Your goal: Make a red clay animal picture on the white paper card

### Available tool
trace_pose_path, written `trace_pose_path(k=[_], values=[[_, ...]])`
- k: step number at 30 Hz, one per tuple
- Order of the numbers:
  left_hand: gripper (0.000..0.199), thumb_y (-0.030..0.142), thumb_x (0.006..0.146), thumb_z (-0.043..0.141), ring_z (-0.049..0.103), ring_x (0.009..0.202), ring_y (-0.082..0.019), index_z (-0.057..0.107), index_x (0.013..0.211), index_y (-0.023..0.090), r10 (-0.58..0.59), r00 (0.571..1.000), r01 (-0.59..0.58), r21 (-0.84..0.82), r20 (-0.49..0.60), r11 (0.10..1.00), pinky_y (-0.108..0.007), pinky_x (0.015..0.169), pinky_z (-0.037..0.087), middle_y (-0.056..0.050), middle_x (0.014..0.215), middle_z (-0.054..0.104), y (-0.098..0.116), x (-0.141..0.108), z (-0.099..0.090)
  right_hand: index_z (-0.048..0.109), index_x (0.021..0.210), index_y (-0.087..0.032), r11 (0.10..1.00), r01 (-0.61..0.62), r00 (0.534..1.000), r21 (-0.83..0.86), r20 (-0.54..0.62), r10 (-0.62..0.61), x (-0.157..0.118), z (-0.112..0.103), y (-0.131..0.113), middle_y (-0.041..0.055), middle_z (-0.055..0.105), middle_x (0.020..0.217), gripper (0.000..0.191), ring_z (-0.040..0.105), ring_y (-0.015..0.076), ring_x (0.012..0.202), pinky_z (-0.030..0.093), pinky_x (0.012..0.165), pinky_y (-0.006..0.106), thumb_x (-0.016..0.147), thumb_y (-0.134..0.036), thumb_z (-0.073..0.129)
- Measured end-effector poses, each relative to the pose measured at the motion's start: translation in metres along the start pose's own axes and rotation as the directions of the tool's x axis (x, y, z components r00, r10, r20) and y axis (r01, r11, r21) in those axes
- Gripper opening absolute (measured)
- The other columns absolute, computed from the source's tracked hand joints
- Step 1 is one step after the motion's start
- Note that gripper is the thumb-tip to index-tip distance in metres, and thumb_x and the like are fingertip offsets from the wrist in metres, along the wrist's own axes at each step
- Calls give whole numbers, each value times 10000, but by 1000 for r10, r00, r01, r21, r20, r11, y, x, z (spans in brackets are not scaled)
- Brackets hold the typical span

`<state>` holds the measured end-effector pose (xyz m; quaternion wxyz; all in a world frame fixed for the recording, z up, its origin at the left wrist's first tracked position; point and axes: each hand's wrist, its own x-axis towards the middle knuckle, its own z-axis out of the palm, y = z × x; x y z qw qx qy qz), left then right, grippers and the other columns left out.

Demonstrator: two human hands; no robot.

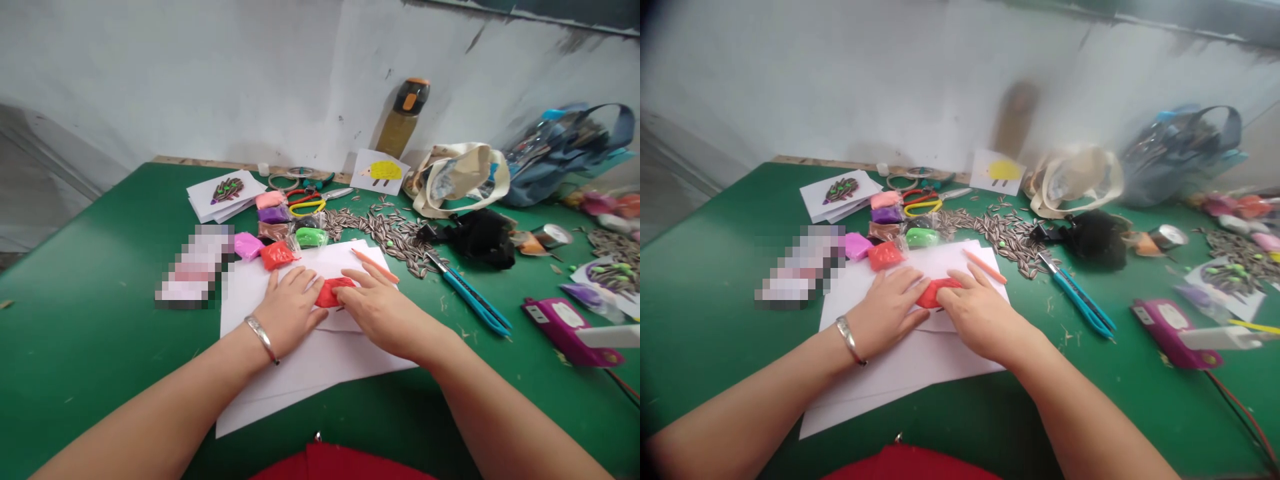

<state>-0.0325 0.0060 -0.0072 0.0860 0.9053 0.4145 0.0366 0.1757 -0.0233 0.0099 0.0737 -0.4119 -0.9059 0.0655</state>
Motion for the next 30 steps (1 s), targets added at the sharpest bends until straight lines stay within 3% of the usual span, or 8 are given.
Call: trace_pose_path(k=[3, 8, 14, 19, 21, 25, 30], values=[[423, 380, 912, 522, 415, 1225, -304, 501, 1272, 157, -3, 1000, 3, 1, -1, 1000, -503, 1008, 309, -148, 1328, 502, 1, 0, 0, 572, 916, -191, 1000, -2, 1000, 20, -10, 2, -1, 0, -5, 78, 654, 1075, 224, 379, 249, 1323, 283, 1106, 537, 904, -62, 389], [402, 396, 914, 514, 412, 1226, -302, 522, 1250, 178, 4, 999, -4, -10, -34, 1000, -523, 1016, 304, -143, 1318, 507, 1, -1, 1, 584, 914, -188, 998, 28, 999, 60, 36, -30, -1, 0, -10, 83, 653, 1127, 211, 456, 224, 1244, 300, 1095, 529, 900, -71, 408], [355, 387, 965, 419, 425, 1217, -281, 529, 1238, 189, -15, 998, 17, 21, -65, 1000, -500, 1004, 313, -129, 1309, 520, 1, 0, 5, 596, 954, -216, 996, 52, 997, 71, -67, -47, -4, -5, -2, 66, 649, 1128, 241, 447, 231, 1264, 307, 1098, 540, 901, -73, 410], [360, 373, 958, 442, 435, 1202, -292, 518, 1243, 167, -28, 998, 29, 25, -56, 999, -504, 990, 316, -133, 1304, 525, 3, 0, 6, 580, 910, -199, 997, 63, 998, 53, 2, -63, -7, -8, 2, 76, 656, 1085, 233, 479, 239, 1228, 355, 1071, 526, 888, -47, 404], [358, 373, 954, 452, 439, 1199, -291, 520, 1238, 167, -25, 998, 26, 20, -54, 999, -494, 985, 322, -131, 1303, 525, 3, 1, 6, 580, 916, -199, 998, 56, 998, 34, -6, -56, -7, -9, 2, 72, 661, 1065, 245, 442, 246, 1270, 308, 1102, 540, 879, -32, 404], [359, 363, 952, 458, 445, 1196, -287, 514, 1247, 166, -22, 998, 23, 16, -61, 1000, -475, 979, 326, -134, 1304, 523, 2, 2, 5, 581, 970, -192, 998, 47, 999, 35, -6, -47, -7, -5, -3, 83, 633, 1171, 242, 369, 251, 1333, 283, 1117, 545, 885, -46, 408], [331, 360, 950, 460, 461, 1171, -288, 532, 1218, 178, -15, 999, 16, 18, -49, 1000, -468, 952, 337, -130, 1287, 530, 2, 3, 3, 581, 964, -188, 994, 62, 997, 86, 34, -65, -5, -4, -7, 79, 614, 1231, 226, 408, 241, 1300, 309, 1107, 527, 902, -63, 403]])
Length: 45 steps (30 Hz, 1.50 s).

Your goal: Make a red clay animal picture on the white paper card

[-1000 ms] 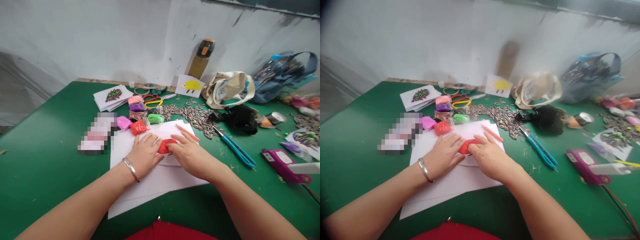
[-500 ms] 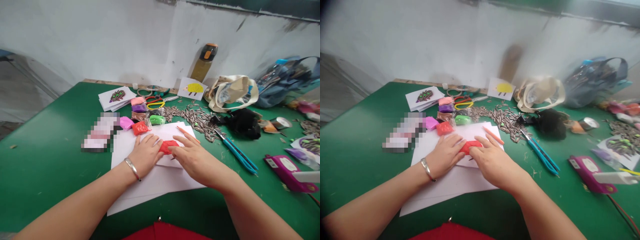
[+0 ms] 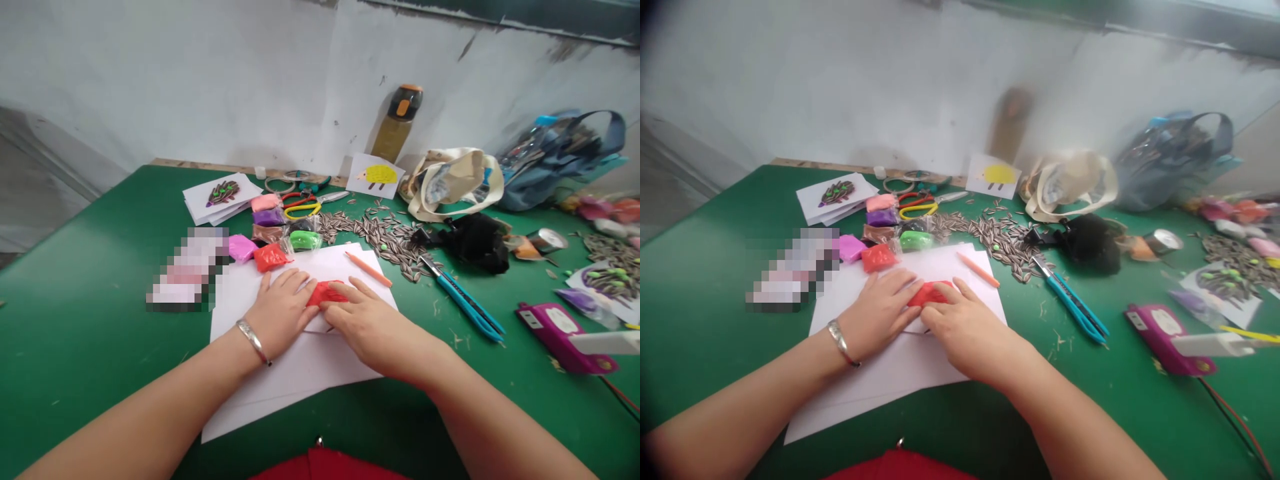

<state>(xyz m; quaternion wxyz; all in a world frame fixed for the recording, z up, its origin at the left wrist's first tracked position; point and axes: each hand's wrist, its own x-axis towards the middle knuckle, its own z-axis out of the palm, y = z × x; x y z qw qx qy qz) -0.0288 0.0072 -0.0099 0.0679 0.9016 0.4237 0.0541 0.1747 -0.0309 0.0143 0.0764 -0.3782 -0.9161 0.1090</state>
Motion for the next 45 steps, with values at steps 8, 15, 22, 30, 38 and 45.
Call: trace_pose_path(k=[8, 15, 22, 30, 38, 45], values=[[348, 366, 947, 465, 467, 1159, -288, 521, 1228, 169, 13, 1000, -13, 19, 10, 1000, -474, 945, 345, -133, 1289, 529, 0, -1, -1, 566, 982, -206, 997, -72, 996, 5, -46, 72, 0, 4, 15, 75, 635, 1179, 236, 332, 263, 1366, 296, 1107, 553, 925, -91, 369], [339, 373, 957, 438, 474, 1145, -284, 518, 1217, 170, 17, 1000, -17, 6, 3, 1000, -476, 944, 345, -125, 1273, 540, -1, -1, 0, 542, 943, -194, 995, -98, 994, -23, -57, 97, 8, 13, 15, 78, 612, 1218, 226, 261, 275, 1404, 242, 1133, 551, 923, -76, 351], [386, 374, 943, 467, 469, 1170, -288, 493, 1249, 139, 2, 1000, -2, -30, -10, 1000, -483, 972, 335, -132, 1270, 549, -2, -1, 1, 538, 1024, -194, 995, -101, 993, -10, -54, 100, 19, 21, 16, 74, 643, 1136, 238, 369, 268, 1344, 215, 1133, 583, 912, -74, 365], [417, 332, 935, 482, 442, 1198, -297, 467, 1309, 145, 3, 1000, -3, -6, 1, 1000, -513, 987, 326, -134, 1317, 522, -2, -2, 1, 531, 1068, -203, 960, -263, 945, 95, -175, 276, -2, -4, 32, 114, 543, 1341, 212, 346, 241, 1369, 259, 1125, 553, 979, -213, 339], [403, 348, 934, 483, 426, 1224, -305, 503, 1300, 179, 4, 1000, -4, 4, 21, 1000, -529, 1005, 316, -126, 1331, 512, -4, -2, 2, 557, 953, -208, 977, -179, 983, 117, -15, 182, -10, -18, 24, 98, 627, 1173, 214, 198, 230, 1439, 333, 1100, 505, 963, -155, 351], [394, 345, 935, 483, 440, 1209, -302, 510, 1291, 177, 8, 1000, -8, 1, 17, 1000, -519, 996, 333, -130, 1331, 508, -4, -2, 2, 546, 882, -206, 985, -156, 987, 76, -14, 157, -7, -14, 21, 88, 650, 1044, 223, 192, 247, 1439, 324, 1110, 509, 946, -116, 352]])
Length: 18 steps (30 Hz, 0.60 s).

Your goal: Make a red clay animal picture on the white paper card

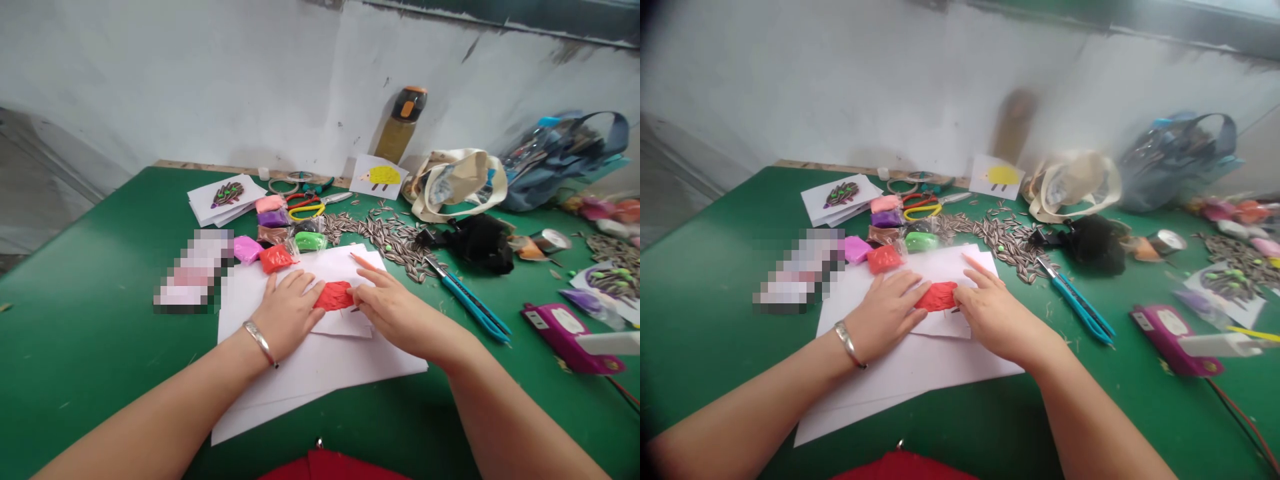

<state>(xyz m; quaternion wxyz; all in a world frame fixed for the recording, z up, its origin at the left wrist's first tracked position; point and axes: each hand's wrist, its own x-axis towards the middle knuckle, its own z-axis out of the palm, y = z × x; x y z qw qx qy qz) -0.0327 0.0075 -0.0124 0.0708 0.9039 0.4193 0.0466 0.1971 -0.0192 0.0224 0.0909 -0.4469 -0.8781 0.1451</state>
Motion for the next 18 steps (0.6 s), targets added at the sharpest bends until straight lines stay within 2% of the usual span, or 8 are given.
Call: trace_pose_path(k=[4, 10, 14, 18], values=[[387, 353, 943, 462, 444, 1192, -300, 517, 1285, 181, 6, 1000, -6, 2, -2, 1000, -527, 988, 336, -134, 1321, 513, 0, 0, 0, 543, 984, -203, 999, -45, 998, -9, -36, 45, -1, -1, 2, 101, 649, 1093, 220, 206, 246, 1435, 324, 1094, 550, 973, -164, 326], [379, 357, 946, 453, 440, 1194, -294, 519, 1283, 196, 18, 999, -18, 2, -47, 1000, -514, 986, 333, -127, 1308, 524, -1, -1, 3, 542, 858, -207, 999, 35, 998, -23, -43, -36, 5, 11, 1, 80, 657, 1023, 231, 237, 261, 1422, 334, 1105, 527, 921, -77, 361], [372, 354, 938, 467, 446, 1184, -291, 519, 1276, 207, 13, 999, -13, -2, -49, 1000, -501, 979, 336, -123, 1299, 527, -1, -1, 3, 547, 926, -210, 1000, -10, 998, -17, -65, 9, 7, 14, 2, 75, 660, 1037, 221, 233, 277, 1421, 333, 1085, 566, 940, -113, 348], [371, 347, 938, 468, 440, 1196, -299, 517, 1274, 196, 9, 999, -9, 0, -41, 1000, -511, 980, 330, -125, 1310, 524, -1, -1, 2, 560, 950, -192, 997, 17, 996, -81, -81, -23, 13, 19, 4, 96, 646, 1128, 225, 257, 275, 1408, 313, 1103, 532, 917, -82, 367]])
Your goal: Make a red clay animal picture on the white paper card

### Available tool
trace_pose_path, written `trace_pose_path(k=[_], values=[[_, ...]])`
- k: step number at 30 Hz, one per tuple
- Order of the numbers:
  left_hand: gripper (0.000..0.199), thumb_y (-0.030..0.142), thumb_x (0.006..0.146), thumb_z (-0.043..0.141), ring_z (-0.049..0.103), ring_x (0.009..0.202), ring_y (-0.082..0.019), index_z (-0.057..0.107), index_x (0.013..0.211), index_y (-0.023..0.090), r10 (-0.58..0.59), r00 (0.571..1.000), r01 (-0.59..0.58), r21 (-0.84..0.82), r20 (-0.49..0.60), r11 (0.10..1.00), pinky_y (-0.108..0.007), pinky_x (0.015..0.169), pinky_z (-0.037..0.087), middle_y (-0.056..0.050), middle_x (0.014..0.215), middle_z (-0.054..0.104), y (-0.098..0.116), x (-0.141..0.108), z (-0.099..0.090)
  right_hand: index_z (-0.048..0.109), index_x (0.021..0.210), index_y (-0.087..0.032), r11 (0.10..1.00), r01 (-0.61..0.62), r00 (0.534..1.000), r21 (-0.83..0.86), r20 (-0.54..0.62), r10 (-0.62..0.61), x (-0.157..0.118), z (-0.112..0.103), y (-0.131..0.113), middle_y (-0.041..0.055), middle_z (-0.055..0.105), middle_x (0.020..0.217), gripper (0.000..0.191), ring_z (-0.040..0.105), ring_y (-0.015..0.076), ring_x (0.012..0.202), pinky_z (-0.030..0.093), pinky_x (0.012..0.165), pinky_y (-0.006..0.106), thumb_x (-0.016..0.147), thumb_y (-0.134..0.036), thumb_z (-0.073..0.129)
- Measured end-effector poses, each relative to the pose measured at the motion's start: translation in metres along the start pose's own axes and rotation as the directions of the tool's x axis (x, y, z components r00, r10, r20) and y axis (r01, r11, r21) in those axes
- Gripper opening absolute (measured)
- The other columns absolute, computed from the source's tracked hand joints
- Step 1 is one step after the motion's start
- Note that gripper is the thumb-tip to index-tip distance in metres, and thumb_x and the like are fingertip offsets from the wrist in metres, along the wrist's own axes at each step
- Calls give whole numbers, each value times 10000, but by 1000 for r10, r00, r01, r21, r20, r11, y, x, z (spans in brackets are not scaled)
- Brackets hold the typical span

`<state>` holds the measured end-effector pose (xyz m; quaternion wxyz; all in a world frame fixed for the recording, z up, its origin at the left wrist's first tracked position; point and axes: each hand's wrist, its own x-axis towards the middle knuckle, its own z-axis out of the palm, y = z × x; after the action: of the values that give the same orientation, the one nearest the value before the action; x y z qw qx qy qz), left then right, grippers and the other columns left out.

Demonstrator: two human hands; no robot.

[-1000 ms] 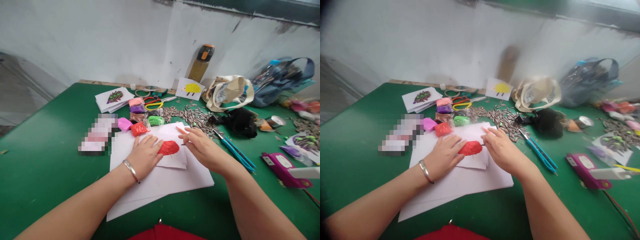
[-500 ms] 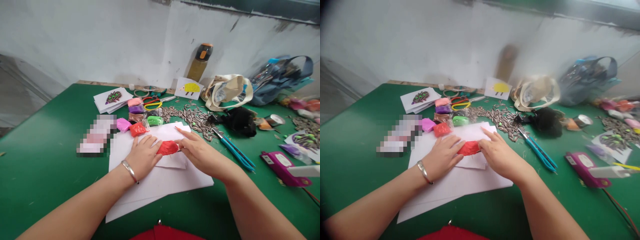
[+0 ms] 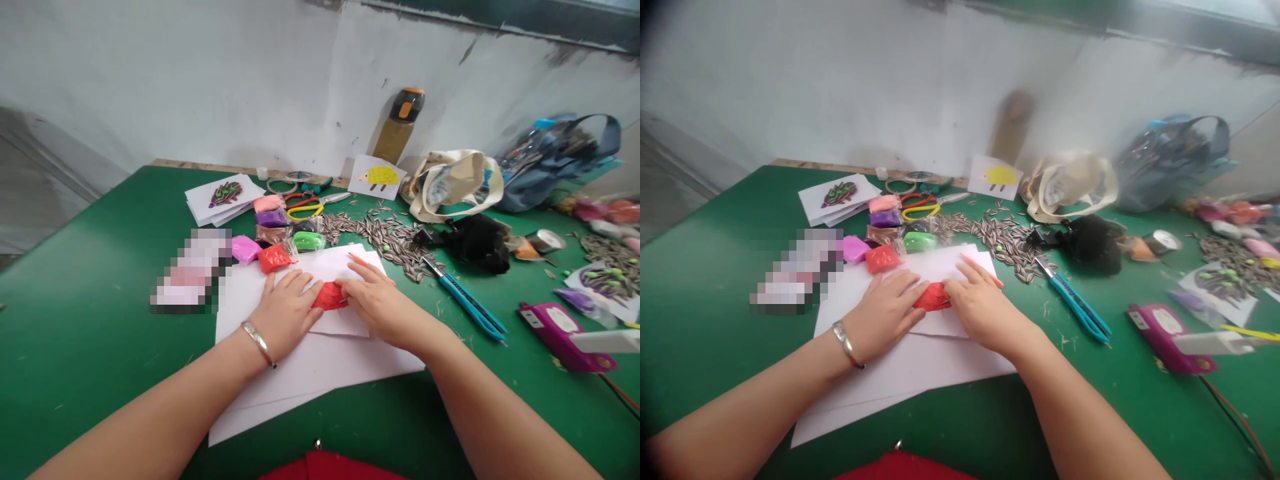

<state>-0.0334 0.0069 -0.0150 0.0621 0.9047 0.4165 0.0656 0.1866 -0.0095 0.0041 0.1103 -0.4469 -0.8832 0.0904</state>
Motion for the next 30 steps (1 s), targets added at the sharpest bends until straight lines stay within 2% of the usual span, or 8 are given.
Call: trace_pose_path(k=[5, 11, 16, 22, 27, 30], values=[[366, 346, 940, 473, 437, 1202, -295, 515, 1273, 201, -2, 1000, 2, 8, 1, 1000, -509, 983, 331, -121, 1317, 520, 0, 0, 0, 574, 953, -175, 1000, 16, 1000, -20, -15, -16, 4, 4, 2, 113, 639, 1148, 212, 290, 278, 1393, 288, 1113, 532, 921, -99, 379], [363, 345, 941, 467, 442, 1185, -294, 516, 1266, 190, -7, 1000, 7, 9, 21, 1000, -511, 984, 329, -130, 1312, 517, 1, 1, -3, 539, 1040, -213, 990, -87, 996, 111, -16, 89, -6, -10, 4, 93, 637, 1158, 213, 280, 254, 1406, 263, 1109, 586, 963, -170, 344], [374, 336, 935, 476, 435, 1205, -298, 513, 1277, 187, -12, 1000, 12, -3, 25, 1000, -506, 994, 325, -130, 1321, 512, 1, 0, -2, 557, 871, -201, 993, -32, 998, 111, 53, 26, -9, -16, 2, 103, 647, 1057, 217, 249, 250, 1420, 330, 1093, 524, 945, -141, 362], [375, 346, 940, 455, 440, 1193, -300, 519, 1278, 197, 2, 1000, -2, -22, -15, 1000, -520, 992, 326, -132, 1298, 526, 0, 0, 1, 573, 987, -213, 990, -101, 995, 94, 13, 100, -14, -27, 7, 108, 561, 1315, 229, 328, 240, 1382, 341, 1072, 540, 958, -169, 350], [386, 348, 940, 460, 440, 1197, -295, 513, 1284, 182, -1, 1000, 1, 3, 12, 1000, -505, 995, 325, -133, 1317, 518, 0, 0, 0, 573, 877, -210, 997, 5, 998, 83, 60, -10, -12, -23, 0, 96, 640, 1118, 228, 275, 246, 1412, 341, 1097, 512, 928, -106, 377], [380, 351, 940, 460, 444, 1191, -288, 513, 1283, 198, 1, 1000, -1, 8, 0, 1000, -499, 996, 323, -125, 1308, 524, 0, 0, 0, 574, 895, -208, 997, 13, 998, 76, 61, -18, -12, -24, -3, 96, 635, 1104, 232, 256, 249, 1420, 336, 1104, 514, 922, -87, 378]])
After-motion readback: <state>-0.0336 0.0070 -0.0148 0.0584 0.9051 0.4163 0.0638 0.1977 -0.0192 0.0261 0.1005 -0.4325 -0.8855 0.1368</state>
